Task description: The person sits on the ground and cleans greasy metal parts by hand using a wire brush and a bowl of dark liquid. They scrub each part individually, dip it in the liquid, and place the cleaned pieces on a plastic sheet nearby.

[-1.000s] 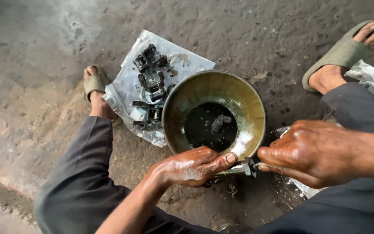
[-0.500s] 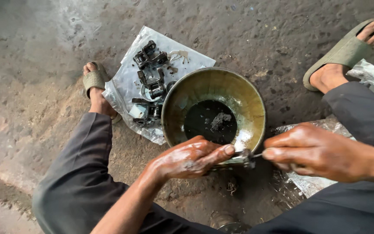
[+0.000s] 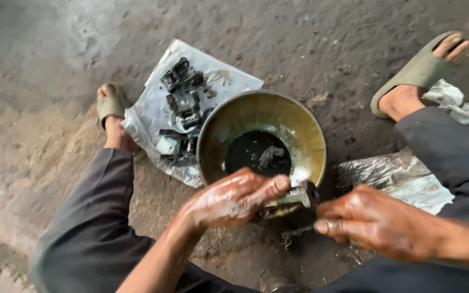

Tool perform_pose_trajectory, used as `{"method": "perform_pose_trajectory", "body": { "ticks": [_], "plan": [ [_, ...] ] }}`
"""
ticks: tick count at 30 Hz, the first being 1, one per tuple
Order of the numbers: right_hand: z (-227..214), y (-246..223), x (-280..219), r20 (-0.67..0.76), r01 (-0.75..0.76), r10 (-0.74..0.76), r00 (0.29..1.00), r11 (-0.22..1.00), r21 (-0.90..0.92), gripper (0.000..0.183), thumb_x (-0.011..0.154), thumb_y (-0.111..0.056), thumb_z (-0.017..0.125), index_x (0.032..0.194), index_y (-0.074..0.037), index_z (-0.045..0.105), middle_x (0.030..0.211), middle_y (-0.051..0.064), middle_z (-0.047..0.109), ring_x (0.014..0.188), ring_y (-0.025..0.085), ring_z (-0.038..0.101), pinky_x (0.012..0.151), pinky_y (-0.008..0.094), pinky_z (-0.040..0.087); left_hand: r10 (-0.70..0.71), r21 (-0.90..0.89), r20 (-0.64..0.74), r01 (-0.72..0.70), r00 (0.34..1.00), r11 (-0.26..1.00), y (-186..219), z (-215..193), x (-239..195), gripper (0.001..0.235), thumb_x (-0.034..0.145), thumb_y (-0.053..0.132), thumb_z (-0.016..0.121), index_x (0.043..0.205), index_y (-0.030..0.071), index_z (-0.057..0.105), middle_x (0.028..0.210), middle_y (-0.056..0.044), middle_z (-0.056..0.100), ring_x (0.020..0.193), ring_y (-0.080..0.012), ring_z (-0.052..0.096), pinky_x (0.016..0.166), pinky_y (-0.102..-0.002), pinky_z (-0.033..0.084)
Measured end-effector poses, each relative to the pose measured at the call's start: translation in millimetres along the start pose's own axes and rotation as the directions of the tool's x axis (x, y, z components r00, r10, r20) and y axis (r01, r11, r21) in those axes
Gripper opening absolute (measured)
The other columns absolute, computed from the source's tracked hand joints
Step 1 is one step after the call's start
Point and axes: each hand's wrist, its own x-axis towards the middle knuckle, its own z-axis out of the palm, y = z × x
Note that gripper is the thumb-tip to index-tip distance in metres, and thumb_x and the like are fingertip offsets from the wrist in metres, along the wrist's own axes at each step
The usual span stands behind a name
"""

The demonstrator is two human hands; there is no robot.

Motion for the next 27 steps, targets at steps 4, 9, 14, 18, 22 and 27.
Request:
{"method": "perform_pose_trajectory", "body": {
  "ticks": [4, 9, 14, 18, 22, 27],
  "plan": [
    [-40, 6, 0, -0.175, 0.548, -0.812, 0.557, 0.517, -0.657, 0.056, 0.073, -0.008, 0.076, 0.127, -0.004, 0.063, 0.114, 0.014, 0.072, 0.087, 0.026, 0.071, 0.074, 0.039, 0.057, -0.091, -0.129, -0.125, 0.075, 0.988, 0.989, -9, -8, -9, 0.077, 0.104, 0.061, 0.032, 0.07, -0.003, 0.057, 0.054, -0.01, 0.047, 0.053, -0.0204, 0.042, 0.053, -0.043, 0.041],
    [-48, 30, 27, -0.313, 0.318, -0.759, 0.571, 0.556, -0.768, 0.037, 0.081, -0.011, 0.069, 0.116, 0.001, 0.065, 0.104, 0.022, 0.072, 0.069, 0.03, 0.069, 0.059, 0.041, 0.056, -0.111, -0.284, -0.295, 0.024, 0.949, 0.958, -18, 4, 4, 0.074, 0.105, 0.066, 0.027, 0.094, 0.006, 0.068, 0.066, 0.004, 0.06, 0.065, -0.0108, 0.051, 0.061, -0.035, 0.047],
    [-18, 114, 144, -0.592, -0.147, 0.079, 0.802, 0.987, -0.066, 0.032, 0.103, -0.036, 0.051, 0.097, -0.01, 0.07, 0.068, 0.008, 0.071, 0.057, 0.021, 0.067, 0.056, 0.037, 0.054, -0.508, -0.607, -0.296, 0.251, 0.809, 0.754, -14, 4, 5, 0.078, 0.1, 0.069, 0.022, 0.074, 0.004, 0.058, 0.053, -0.002, 0.047, 0.043, -0.0131, 0.041, 0.041, -0.032, 0.034],
    [42, 183, 224, -0.579, -0.209, 0.103, 0.809, 0.97, -0.12, 0.03, 0.106, -0.033, 0.045, 0.101, -0.01, 0.065, 0.07, 0.007, 0.066, 0.057, 0.022, 0.064, 0.051, 0.04, 0.056, -0.438, -0.772, -0.362, -0.002, 0.823, 0.635, -20, 4, 5, 0.053, 0.1, 0.061, 0.036, 0.108, 0.015, 0.06, 0.056, 0.001, 0.045, 0.04, -0.0085, 0.037, 0.037, -0.027, 0.03],
    [100, 186, 274, -0.409, -0.364, 0.223, 0.885, 0.879, -0.308, 0.052, 0.109, -0.046, 0.042, 0.091, -0.006, 0.071, 0.078, 0.012, 0.068, 0.069, 0.029, 0.068, 0.063, 0.042, 0.056, -0.503, -0.829, -0.385, -0.05, 0.774, 0.557, -40, -2, 20, 0.038, 0.105, 0.055, 0.049, 0.122, 0.021, 0.056, 0.063, 0.001, 0.048, 0.046, -0.0095, 0.04, 0.041, -0.028, 0.032],
    [133, 151, 293, -0.444, -0.137, -0.157, 0.882, 0.817, -0.561, 0.026, 0.091, -0.038, 0.06, 0.096, -0.016, 0.073, 0.096, 0.009, 0.071, 0.095, 0.032, 0.069, 0.084, 0.055, 0.053, -0.439, -0.851, -0.453, -0.228, 0.776, 0.474, -58, -11, 32, 0.045, 0.105, 0.051, 0.051, 0.099, 0.007, 0.059, 0.067, -0.002, 0.057, 0.051, -0.0107, 0.05, 0.047, -0.028, 0.042]
  ]
}}
